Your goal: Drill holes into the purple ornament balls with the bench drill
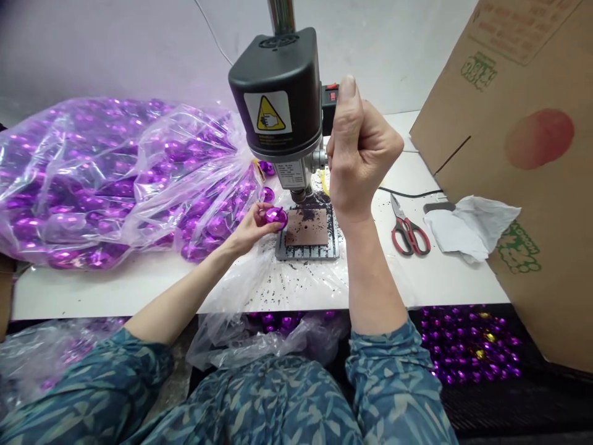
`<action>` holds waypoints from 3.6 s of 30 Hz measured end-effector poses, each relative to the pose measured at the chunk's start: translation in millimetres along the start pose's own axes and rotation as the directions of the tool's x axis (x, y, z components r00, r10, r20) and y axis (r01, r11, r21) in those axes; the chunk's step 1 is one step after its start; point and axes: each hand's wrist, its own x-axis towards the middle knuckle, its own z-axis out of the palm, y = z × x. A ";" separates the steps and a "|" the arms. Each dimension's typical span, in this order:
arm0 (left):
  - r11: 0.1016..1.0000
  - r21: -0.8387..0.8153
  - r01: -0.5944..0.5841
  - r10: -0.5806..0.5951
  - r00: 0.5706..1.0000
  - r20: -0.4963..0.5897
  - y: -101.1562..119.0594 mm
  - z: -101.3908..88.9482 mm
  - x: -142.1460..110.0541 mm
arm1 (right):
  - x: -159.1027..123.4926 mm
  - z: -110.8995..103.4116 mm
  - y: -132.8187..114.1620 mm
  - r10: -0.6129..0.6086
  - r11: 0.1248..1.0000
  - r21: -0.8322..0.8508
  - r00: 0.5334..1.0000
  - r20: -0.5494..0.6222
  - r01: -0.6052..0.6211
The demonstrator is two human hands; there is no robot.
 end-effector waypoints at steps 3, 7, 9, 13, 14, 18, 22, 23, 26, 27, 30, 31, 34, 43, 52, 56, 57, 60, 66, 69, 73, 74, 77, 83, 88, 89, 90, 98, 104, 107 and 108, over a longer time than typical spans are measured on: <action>0.982 0.163 -0.094 0.082 0.993 0.083 -10.6 7.1 -1.2 | 0.0 0.2 0.4 -0.018 1.000 0.008 1.000 -0.004 0.018; 0.950 0.248 -0.188 0.155 0.977 0.146 -18.0 12.9 6.0 | -0.6 2.3 -2.9 -0.024 0.999 0.047 1.000 -0.021 0.025; 0.946 0.262 -0.189 0.156 0.978 0.139 -20.5 14.7 11.1 | -1.2 3.4 -4.6 -0.020 0.998 0.060 0.999 -0.037 0.023; 0.913 0.358 -0.193 0.146 0.977 0.154 -23.4 17.1 19.9 | -2.4 3.9 -6.5 -0.007 1.000 0.026 0.999 -0.039 0.008; 0.905 0.377 -0.200 0.149 0.976 0.159 -23.6 17.6 21.5 | -2.7 3.6 -6.9 -0.005 1.000 0.023 1.000 -0.031 0.006; 0.877 0.418 -0.237 0.179 0.968 0.174 -20.0 20.0 24.6 | -3.9 2.5 -9.3 0.031 0.999 0.028 0.999 -0.011 -0.031; 0.836 0.482 -0.261 0.192 0.963 0.187 -12.6 24.9 24.1 | -4.9 2.0 -9.9 0.059 0.998 -0.020 0.998 0.006 -0.059; 0.830 0.490 -0.265 0.197 0.962 0.186 -11.6 26.8 24.0 | -5.1 2.0 -9.5 0.052 0.999 -0.017 0.999 0.007 -0.051; 0.837 0.487 -0.250 0.206 0.968 0.143 -12.1 33.6 24.2 | -5.1 2.0 -7.5 0.022 0.999 -0.025 1.000 -0.001 -0.022; 0.840 0.489 -0.236 0.203 0.972 0.120 -12.9 35.8 24.6 | -5.0 2.0 -6.8 0.020 0.999 -0.043 1.000 -0.002 -0.020; 0.823 0.528 -0.209 0.198 0.977 0.079 -14.2 41.5 26.4 | -4.7 2.1 -5.7 0.022 0.996 -0.081 1.000 -0.002 -0.022; 0.809 0.548 -0.210 0.203 0.976 0.075 -13.9 42.9 27.2 | -4.5 2.1 -5.6 0.016 0.997 -0.070 1.000 -0.004 -0.016; 0.770 0.599 -0.218 0.228 0.972 0.061 -12.5 46.7 29.7 | -4.1 2.4 -6.0 -0.029 1.000 0.005 0.999 -0.018 0.029; 0.904 0.357 -0.234 0.233 0.971 0.046 -33.8 57.5 31.0 | -4.1 1.6 -6.2 -0.016 0.995 0.102 1.000 -0.013 0.017; 0.912 0.331 -0.241 0.251 0.968 0.014 -32.3 61.0 21.5 | -12.6 -3.7 -6.2 -0.032 0.999 -0.021 0.999 -0.013 0.031; 0.901 0.368 -0.229 0.254 0.967 -0.020 -31.6 62.1 18.6 | -20.2 -7.6 -3.3 -0.054 0.995 0.084 0.998 -0.035 0.057; 0.902 0.367 -0.226 0.251 0.968 -0.021 -31.9 62.1 18.5 | -22.1 -8.3 -2.0 -0.058 0.993 0.104 0.997 -0.047 0.063; 0.909 0.352 -0.222 0.243 0.970 -0.018 -32.9 62.0 19.1 | -28.0 -10.3 3.3 -0.076 0.990 0.116 0.993 -0.086 0.085; 0.914 0.347 -0.210 0.234 0.972 -0.026 -32.8 62.5 19.5 | -43.4 -17.1 15.4 -0.069 0.997 -0.050 0.990 -0.123 0.063; 0.917 0.340 -0.208 0.229 0.973 -0.022 -30.8 62.5 18.0 | -49.2 -19.5 19.9 -0.095 0.994 -0.066 0.989 -0.115 0.088; 0.915 0.349 -0.203 0.223 0.975 -0.020 -29.4 63.0 16.9 | -53.9 -21.0 29.4 -0.189 0.982 -0.016 0.971 -0.149 0.188; 0.917 0.346 -0.199 0.222 0.975 -0.028 -29.5 63.4 17.2 | -55.6 -21.9 32.2 -0.218 0.975 0.000 0.965 -0.147 0.220; 0.930 0.310 -0.198 0.222 0.974 -0.044 -30.6 64.8 18.8 | -60.0 -24.7 35.3 -0.290 0.951 0.075 0.950 -0.118 0.300; 0.933 0.283 -0.224 0.244 0.969 -0.038 -33.0 64.2 19.3 | -26.8 -9.6 5.1 -0.119 0.993 0.018 0.990 -0.072 0.120; 0.926 0.315 -0.209 0.241 0.968 -0.064 -37.9 65.4 21.4 | 27.5 12.9 0.0 0.100 0.985 -0.150 0.993 0.067 -0.089; 0.928 0.314 -0.202 0.236 0.969 -0.073 -38.3 66.0 21.7 | 34.3 15.9 2.1 0.146 0.983 -0.125 0.986 0.074 -0.136; 0.929 0.314 -0.195 0.233 0.969 -0.086 -37.8 66.5 21.0 | 39.3 18.4 4.0 0.192 0.978 -0.096 0.979 0.072 -0.184; 0.876 0.367 -0.313 0.218 0.936 0.277 1.5 45.7 -69.2 | 41.2 22.6 7.8 0.166 0.985 0.031 0.986 0.025 -0.167; 0.663 0.526 -0.533 -0.035 0.680 0.733 19.7 21.5 -130.1 | 37.6 19.9 14.1 0.078 0.993 0.092 0.997 0.006 -0.078; 0.670 0.568 -0.478 0.166 0.842 0.513 19.1 7.9 -82.7 | 36.0 20.4 11.9 0.061 0.991 0.116 0.998 -0.006 -0.060; 0.645 0.611 -0.459 0.219 0.877 0.427 18.6 3.4 -57.2 | 35.5 20.6 10.8 0.058 0.991 0.118 0.998 -0.011 -0.056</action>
